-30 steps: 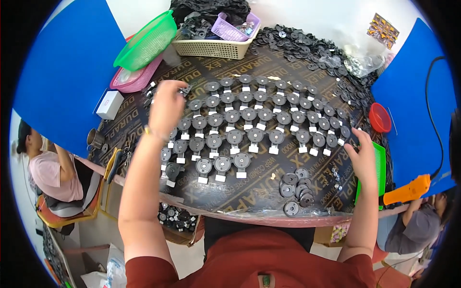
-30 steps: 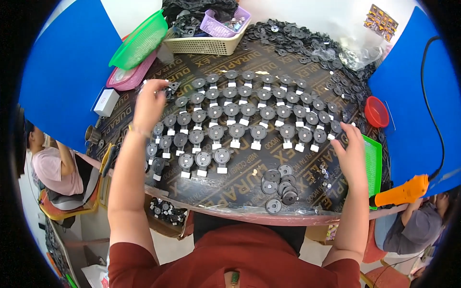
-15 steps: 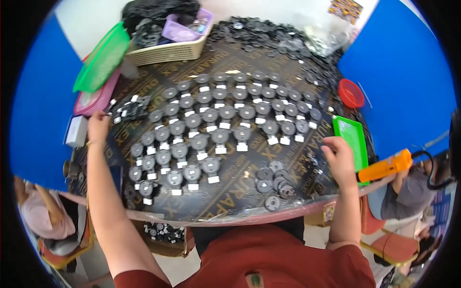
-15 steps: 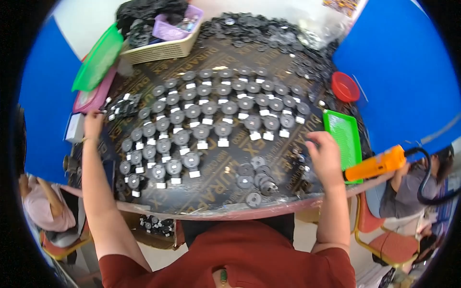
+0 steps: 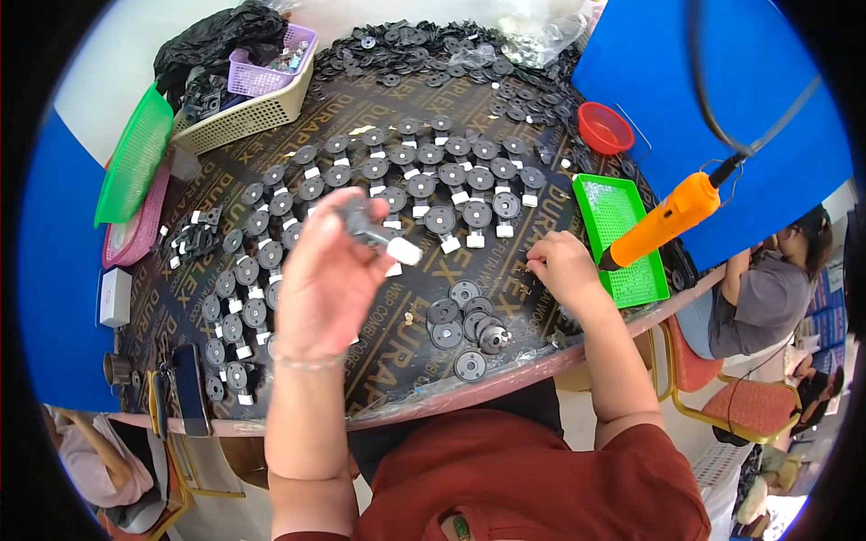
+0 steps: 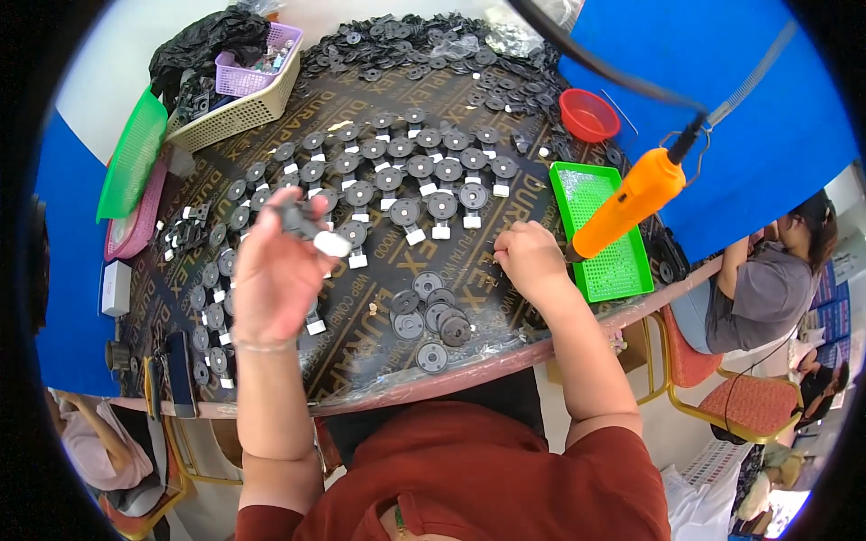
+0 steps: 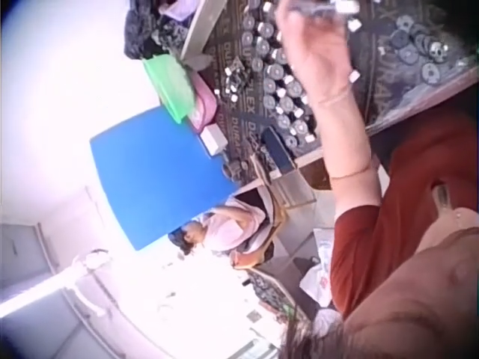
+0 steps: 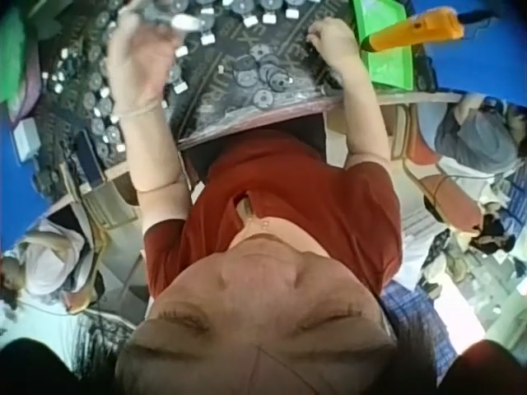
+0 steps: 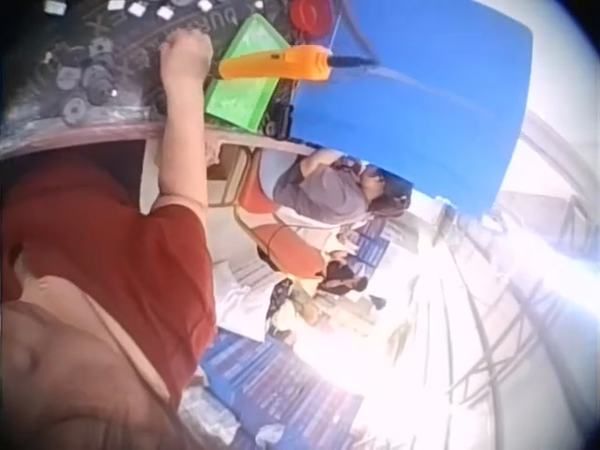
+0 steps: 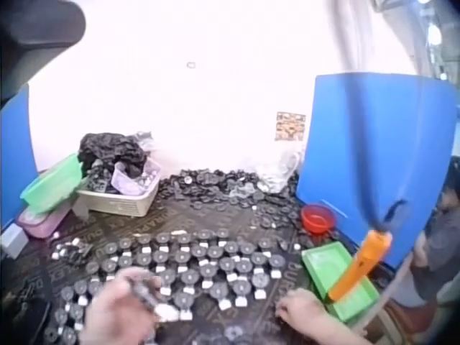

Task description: Assembling small plastic gear-like components onto white base plates at a factory workbench.

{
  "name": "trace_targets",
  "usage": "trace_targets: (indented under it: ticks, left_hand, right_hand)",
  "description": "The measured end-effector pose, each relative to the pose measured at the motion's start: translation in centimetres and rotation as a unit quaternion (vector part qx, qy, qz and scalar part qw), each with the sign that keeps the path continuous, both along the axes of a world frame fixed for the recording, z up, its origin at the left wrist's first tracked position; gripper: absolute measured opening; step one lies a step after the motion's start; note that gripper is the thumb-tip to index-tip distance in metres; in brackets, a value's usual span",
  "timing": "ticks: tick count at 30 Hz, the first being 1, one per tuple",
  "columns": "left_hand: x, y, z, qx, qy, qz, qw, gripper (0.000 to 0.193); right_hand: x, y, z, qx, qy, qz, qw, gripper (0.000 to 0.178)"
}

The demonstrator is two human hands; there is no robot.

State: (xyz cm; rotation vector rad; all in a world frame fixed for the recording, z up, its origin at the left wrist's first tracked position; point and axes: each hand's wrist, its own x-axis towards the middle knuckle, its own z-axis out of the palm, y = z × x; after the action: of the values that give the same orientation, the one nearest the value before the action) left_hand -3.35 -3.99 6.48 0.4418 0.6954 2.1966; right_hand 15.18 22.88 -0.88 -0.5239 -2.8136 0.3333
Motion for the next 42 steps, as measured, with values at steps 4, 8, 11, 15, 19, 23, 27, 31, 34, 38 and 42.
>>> trace_targets:
  ticks: [4, 8, 11, 15, 19, 23, 27, 31, 34, 38, 42]
  left_hand:
    - [1.2, 3.0, -3.8, -0.033, -0.055, -0.038, 0.997, 0.032]
    - [1.7, 3.1, -5.9, -0.087, -0.080, -0.031, 0.993, 0.029]
    - [2.0, 3.4, -5.7, -0.097, -0.080, -0.034, 0.992, 0.031]
    - [2.7, 3.6, -5.6, -0.054, -0.161, -0.080, 0.982, 0.036]
    - [3.2, 3.7, -6.4, -0.120, -0.035, -0.083, 0.989, 0.044]
    - [4.2, 4.2, -6.2, -0.146, 0.013, -0.058, 0.988, 0.048]
    - [4.3, 4.2, -5.8, -0.202, 0.083, -0.056, 0.974, 0.049]
    - [4.1, 4.2, -6.5, -0.184, 0.070, -0.051, 0.979, 0.051]
    - [3.9, 3.8, -6.4, -0.161, 0.009, -0.041, 0.986, 0.050]
    - [4.1, 3.8, -6.3, -0.162, 0.003, -0.017, 0.987, 0.042]
    - [3.7, 3.6, -6.1, -0.159, -0.034, -0.031, 0.986, 0.033]
  right_hand:
    - [-0.3, -0.2, -0.5, 0.057, 0.027, 0.008, 0.998, 0.003]
    - [0.6, -0.8, 0.5, 0.023, 0.075, 0.014, 0.997, 0.004]
    - [1.5, -1.0, 0.8, -0.005, 0.066, 0.004, 0.998, 0.006]
    - [2.6, -0.7, 0.7, -0.018, 0.076, 0.006, 0.997, 0.009]
    - [2.5, -0.9, 1.9, -0.092, 0.079, 0.018, 0.993, 0.010]
    - [0.5, -2.2, 3.5, -0.153, 0.144, 0.061, 0.976, 0.006]
    - [-2.9, -5.2, 5.7, -0.259, 0.148, 0.131, 0.945, 0.008]
    - [-5.3, -6.7, 6.0, -0.273, 0.126, 0.169, 0.939, 0.006]
    - [-5.9, -5.9, 5.9, -0.310, 0.127, 0.155, 0.929, 0.007]
    - [-6.0, -5.2, 5.2, -0.478, 0.091, 0.104, 0.868, 0.010]
    - [-6.0, -5.0, 4.0, -0.532, 0.109, 0.123, 0.831, 0.012]
